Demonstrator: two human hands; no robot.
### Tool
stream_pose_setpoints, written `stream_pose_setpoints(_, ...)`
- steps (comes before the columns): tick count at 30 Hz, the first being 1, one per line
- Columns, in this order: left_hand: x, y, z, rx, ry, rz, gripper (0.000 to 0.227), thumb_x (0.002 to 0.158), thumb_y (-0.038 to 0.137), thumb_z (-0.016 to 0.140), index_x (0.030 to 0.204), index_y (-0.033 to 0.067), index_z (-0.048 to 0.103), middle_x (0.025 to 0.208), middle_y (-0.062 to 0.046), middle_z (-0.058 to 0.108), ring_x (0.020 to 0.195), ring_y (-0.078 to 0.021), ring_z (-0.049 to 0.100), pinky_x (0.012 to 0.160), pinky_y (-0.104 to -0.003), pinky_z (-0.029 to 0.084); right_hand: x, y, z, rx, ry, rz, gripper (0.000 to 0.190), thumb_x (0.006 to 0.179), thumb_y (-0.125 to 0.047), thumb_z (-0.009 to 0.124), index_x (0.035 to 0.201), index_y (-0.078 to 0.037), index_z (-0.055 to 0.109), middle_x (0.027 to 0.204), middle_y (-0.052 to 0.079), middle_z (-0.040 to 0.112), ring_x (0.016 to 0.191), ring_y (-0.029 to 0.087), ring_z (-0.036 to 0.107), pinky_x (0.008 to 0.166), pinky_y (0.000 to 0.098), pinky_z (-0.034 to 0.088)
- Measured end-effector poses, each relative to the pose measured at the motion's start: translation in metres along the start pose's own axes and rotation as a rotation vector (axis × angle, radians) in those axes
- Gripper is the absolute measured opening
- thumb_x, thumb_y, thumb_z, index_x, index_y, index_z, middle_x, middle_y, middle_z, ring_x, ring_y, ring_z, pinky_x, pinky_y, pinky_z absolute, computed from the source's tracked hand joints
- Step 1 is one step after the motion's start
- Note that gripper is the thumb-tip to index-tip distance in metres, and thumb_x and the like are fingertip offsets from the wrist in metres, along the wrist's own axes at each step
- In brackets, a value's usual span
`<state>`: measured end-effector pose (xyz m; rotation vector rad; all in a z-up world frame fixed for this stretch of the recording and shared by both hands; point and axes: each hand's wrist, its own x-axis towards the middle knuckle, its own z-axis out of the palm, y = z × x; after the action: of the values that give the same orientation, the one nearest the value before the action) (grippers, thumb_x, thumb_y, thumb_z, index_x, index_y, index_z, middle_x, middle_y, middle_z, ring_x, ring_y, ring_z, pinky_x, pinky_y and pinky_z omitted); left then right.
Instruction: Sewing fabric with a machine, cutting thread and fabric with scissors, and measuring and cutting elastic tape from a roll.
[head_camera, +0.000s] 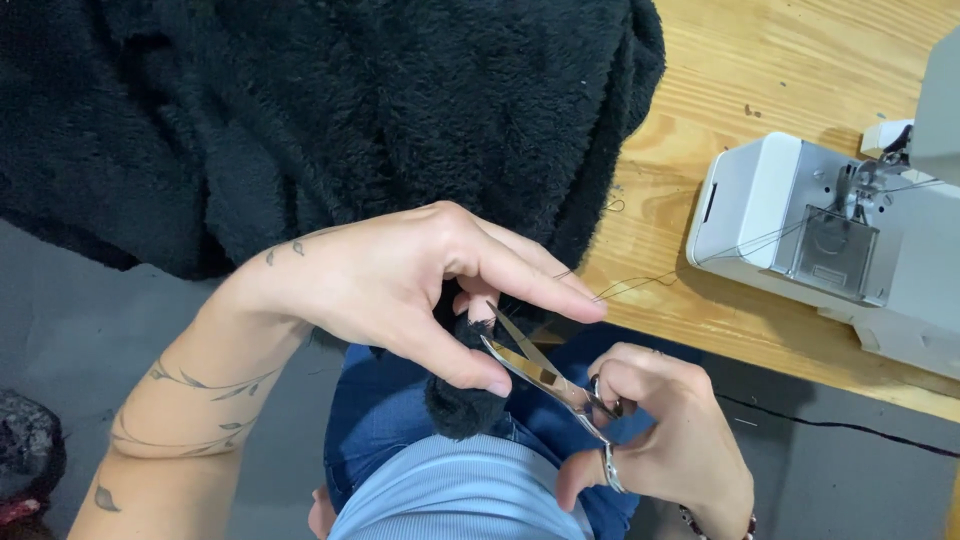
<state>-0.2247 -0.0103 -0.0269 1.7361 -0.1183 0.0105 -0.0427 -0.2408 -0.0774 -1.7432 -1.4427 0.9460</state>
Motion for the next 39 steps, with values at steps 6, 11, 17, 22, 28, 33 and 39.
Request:
stream_pose_setpoints(6,0.0,-0.001,0.0,0.027,-0.004,0.021,0.054,0.085,0.018,0.079,0.136,0.0183,0.06,0.137,-0.002,0.067,0.07,-0.0048,0.044,0.061,-0.018,0.042,-0.002,0.005,0.004,0.012,0.02,-0.004,0.069,0.044,-0.051,0.095,0.061,-0.013,0.04,0.068,0.001,0.051,0.059,0.016,0.038,0.051,0.0291,0.035)
stream_pose_setpoints(11,0.0,-0.002,0.0,-0.001,-0.009,0.016,0.054,0.085,0.018,0.078,0.136,0.017,0.06,0.136,-0.002,0.067,0.07,-0.0043,0.045,0.062,-0.017,0.043,-0.001,0.002,0.004,0.036,0.016,-0.02,0.071,0.044,-0.037,0.103,0.06,-0.014,0.038,0.064,-0.002,0.043,0.061,0.015,0.03,0.052,0.0277,0.026)
stream_pose_setpoints(17,-0.002,0.0,-0.001,0.011,-0.017,0.005,0.06,0.084,0.016,0.08,0.139,0.0203,0.056,0.145,-0.002,0.062,0.065,-0.006,0.043,0.06,-0.017,0.046,0.003,0.001,-0.004,-0.051,-0.064,0.001,0.076,0.037,-0.041,0.109,0.06,-0.013,0.042,0.068,-0.003,0.05,0.06,0.014,0.039,0.052,0.0269,0.033)
stream_pose_setpoints(22,-0.002,-0.002,0.0,0.06,-0.022,0.039,0.063,0.084,0.018,0.08,0.141,0.0174,0.053,0.147,-0.007,0.06,0.072,-0.003,0.05,0.059,-0.017,0.046,0.003,-0.001,-0.002,-0.11,-0.051,0.003,0.074,0.042,-0.056,0.098,0.062,-0.012,0.042,0.069,0.0,0.046,0.064,0.016,0.033,0.053,0.0291,0.031)
stream_pose_setpoints(28,-0.005,-0.005,0.002,0.16,-0.015,0.095,0.067,0.084,0.021,0.08,0.143,0.0165,0.048,0.149,-0.009,0.058,0.099,-0.0128,0.057,0.077,-0.022,0.056,0.006,-0.007,-0.004,-0.139,-0.017,-0.093,0.076,0.039,-0.048,0.104,0.064,-0.013,0.041,0.066,-0.003,0.042,0.062,0.015,0.033,0.053,0.0267,0.029)
stream_pose_setpoints(33,-0.016,0.007,-0.002,0.063,-0.037,0.083,0.066,0.085,0.028,0.077,0.143,0.0167,0.05,0.148,-0.006,0.059,0.117,-0.0146,0.067,0.097,-0.024,0.055,0.003,-0.007,-0.01,-0.094,-0.028,-0.173,0.068,0.049,-0.046,0.097,0.067,-0.012,0.041,0.072,0.001,0.046,0.065,0.018,0.032,0.054,0.0262,0.029)
stream_pose_setpoints(39,-0.019,0.017,0.007,-0.131,0.165,0.118,0.059,0.084,0.012,0.078,0.138,0.0051,0.054,0.147,-0.014,0.058,0.132,-0.0196,0.06,0.119,-0.033,0.051,-0.004,-0.01,-0.017,-0.119,0.016,-0.197,0.065,0.048,-0.048,0.091,0.068,-0.012,0.04,0.074,0.0,0.059,0.063,0.013,0.049,0.058,0.0209,0.038)
